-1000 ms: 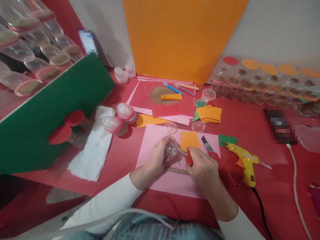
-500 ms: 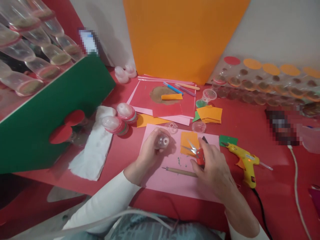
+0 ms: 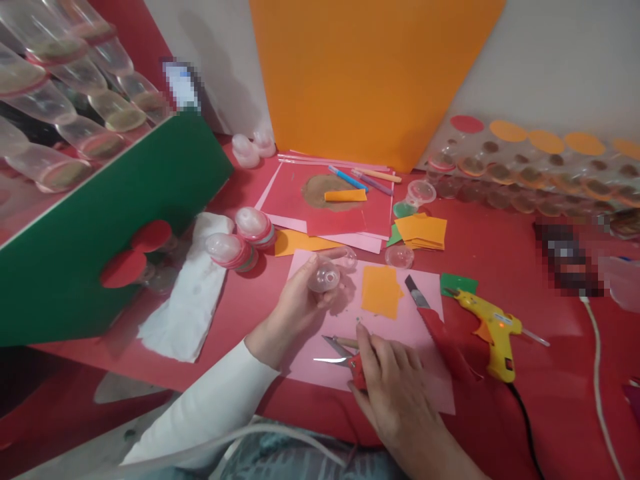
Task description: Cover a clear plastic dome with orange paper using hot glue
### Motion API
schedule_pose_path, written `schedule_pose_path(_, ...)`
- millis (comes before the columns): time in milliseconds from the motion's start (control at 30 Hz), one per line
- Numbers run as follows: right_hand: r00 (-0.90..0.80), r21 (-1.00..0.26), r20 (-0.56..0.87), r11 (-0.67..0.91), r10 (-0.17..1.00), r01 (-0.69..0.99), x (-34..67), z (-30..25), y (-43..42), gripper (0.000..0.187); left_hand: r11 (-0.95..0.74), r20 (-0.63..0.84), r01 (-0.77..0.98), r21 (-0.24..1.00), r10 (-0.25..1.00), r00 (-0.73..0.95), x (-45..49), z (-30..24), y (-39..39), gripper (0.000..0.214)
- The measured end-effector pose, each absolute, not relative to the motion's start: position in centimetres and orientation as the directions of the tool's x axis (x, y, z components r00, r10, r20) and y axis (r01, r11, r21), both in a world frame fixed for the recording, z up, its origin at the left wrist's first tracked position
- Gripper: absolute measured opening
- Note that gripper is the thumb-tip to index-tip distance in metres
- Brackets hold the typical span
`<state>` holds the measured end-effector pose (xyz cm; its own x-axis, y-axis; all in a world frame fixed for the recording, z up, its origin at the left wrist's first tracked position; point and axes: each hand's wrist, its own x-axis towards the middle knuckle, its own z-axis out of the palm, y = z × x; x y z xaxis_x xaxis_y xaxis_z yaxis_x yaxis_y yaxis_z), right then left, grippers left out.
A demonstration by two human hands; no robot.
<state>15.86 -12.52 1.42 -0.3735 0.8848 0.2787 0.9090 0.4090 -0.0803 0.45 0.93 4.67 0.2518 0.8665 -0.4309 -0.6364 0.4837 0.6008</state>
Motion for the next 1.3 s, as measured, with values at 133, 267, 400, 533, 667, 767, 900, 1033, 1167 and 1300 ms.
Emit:
schedule_pose_path(133,-0.285,-0.115,0.305,0.332,0.909,0.936,14.9,0.2,-13.1,0.060,0.510,-0.458,-0.611,0.606,0.851,0.256,0.3,4.0,1.1,0.038)
schedule_pose_path(267,-0.295,-0.135,0.306,0.348,0.905,0.928,15.1,0.5,-13.0,0.055,0.512,-0.476,-0.594,0.620,0.848,0.234,0.3,3.7,1.1,0.046)
schedule_pose_path(400,-0.392,-0.131,0.295,0.443,0.872,0.887,17.0,1.6,-11.9,0.027,0.503,-0.440,-0.601,0.621,0.859,0.264,0.4,3.7,0.8,0.050)
schedule_pose_path(533,-0.389,-0.182,0.194,0.422,0.901,0.888,18.5,2.1,-10.1,0.030,0.493,-0.410,-0.598,0.632,0.868,0.282,0.4,4.1,0.8,0.044)
schedule_pose_path(667,-0.421,-0.243,0.169,0.452,0.891,0.858,18.7,2.0,-8.6,0.019,0.483,-0.439,-0.608,0.630,0.867,0.235,0.5,4.5,0.8,0.026)
schedule_pose_path(767,-0.469,-0.273,0.166,0.497,0.868,0.823,18.5,2.2,-7.9,0.016,0.470,-0.427,-0.637,0.610,0.873,0.235,0.6,4.2,0.8,0.025)
schedule_pose_path(900,-0.506,-0.277,0.164,0.532,0.847,0.800,18.4,2.3,-7.5,0.019,0.440,-0.420,-0.664,0.604,0.884,0.204,0.6,3.7,0.5,0.028)
schedule_pose_path(1033,-0.448,-0.392,0.214,0.496,0.868,0.775,19.1,2.7,-7.0,0.018,0.457,-0.433,-0.667,0.589,0.875,0.217,0.5,3.4,0.6,0.028)
schedule_pose_path(1167,-0.293,-0.616,0.228,0.371,0.928,0.695,20.0,3.6,-6.5,0.017,0.450,-0.441,-0.688,0.570,0.873,0.207,0.7,3.2,0.7,0.021)
schedule_pose_path(1300,-0.168,-0.716,0.252,0.301,0.953,0.630,19.4,3.8,-6.8,0.014,0.458,-0.454,-0.666,0.589,0.869,0.196,1.2,3.0,0.6,0.014)
